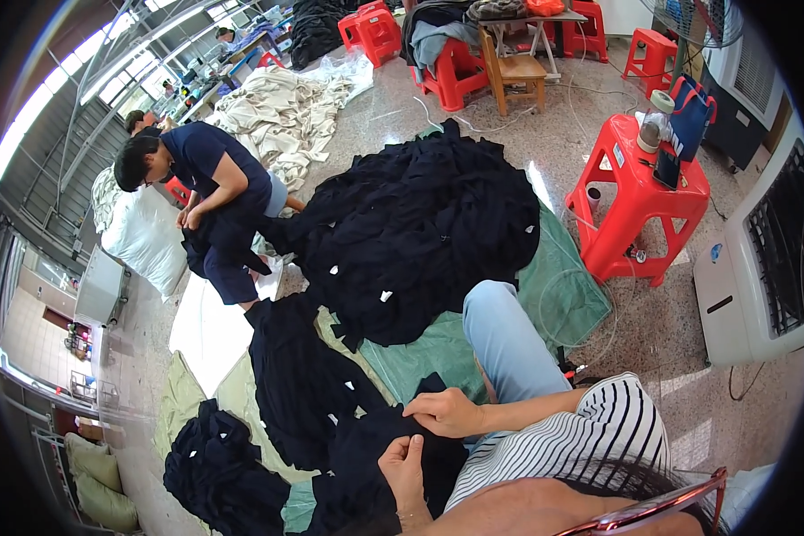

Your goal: Inspecting and sorting black shirts on a factory floor.

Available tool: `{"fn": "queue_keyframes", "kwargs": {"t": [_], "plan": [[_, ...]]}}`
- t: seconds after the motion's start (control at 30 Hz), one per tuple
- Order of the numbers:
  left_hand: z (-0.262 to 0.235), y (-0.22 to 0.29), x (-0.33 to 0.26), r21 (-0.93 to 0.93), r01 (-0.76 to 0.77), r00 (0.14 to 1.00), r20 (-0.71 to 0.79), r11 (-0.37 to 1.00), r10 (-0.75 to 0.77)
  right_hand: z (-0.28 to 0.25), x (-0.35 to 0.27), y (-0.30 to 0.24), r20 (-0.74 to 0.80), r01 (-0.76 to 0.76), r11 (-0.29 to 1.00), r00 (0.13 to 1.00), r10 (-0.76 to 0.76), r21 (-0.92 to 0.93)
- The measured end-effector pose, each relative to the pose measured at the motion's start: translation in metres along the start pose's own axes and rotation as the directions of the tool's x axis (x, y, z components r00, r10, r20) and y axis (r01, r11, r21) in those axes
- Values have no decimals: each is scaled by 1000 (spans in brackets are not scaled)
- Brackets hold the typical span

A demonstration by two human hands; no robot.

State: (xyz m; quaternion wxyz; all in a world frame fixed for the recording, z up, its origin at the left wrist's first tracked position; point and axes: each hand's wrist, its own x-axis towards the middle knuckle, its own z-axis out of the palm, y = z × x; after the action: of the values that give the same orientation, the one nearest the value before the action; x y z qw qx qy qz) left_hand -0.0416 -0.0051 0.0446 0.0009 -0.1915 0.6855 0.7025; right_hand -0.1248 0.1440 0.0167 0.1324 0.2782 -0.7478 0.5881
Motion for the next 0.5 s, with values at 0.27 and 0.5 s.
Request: {"fn": "queue_keyframes", "kwargs": {"t": [0.27, 0.5], "plan": [[12, -16, 17, -175, 10, 999, -34, 985, -17, 0, 6, 1, -17, -20, 998, 1000, 19, -53], [3, -14, 10, -212, 188, 982, 10, 959, -190, -3, 3, 5, -3, -42, 996, 999, 42, -84]]}}
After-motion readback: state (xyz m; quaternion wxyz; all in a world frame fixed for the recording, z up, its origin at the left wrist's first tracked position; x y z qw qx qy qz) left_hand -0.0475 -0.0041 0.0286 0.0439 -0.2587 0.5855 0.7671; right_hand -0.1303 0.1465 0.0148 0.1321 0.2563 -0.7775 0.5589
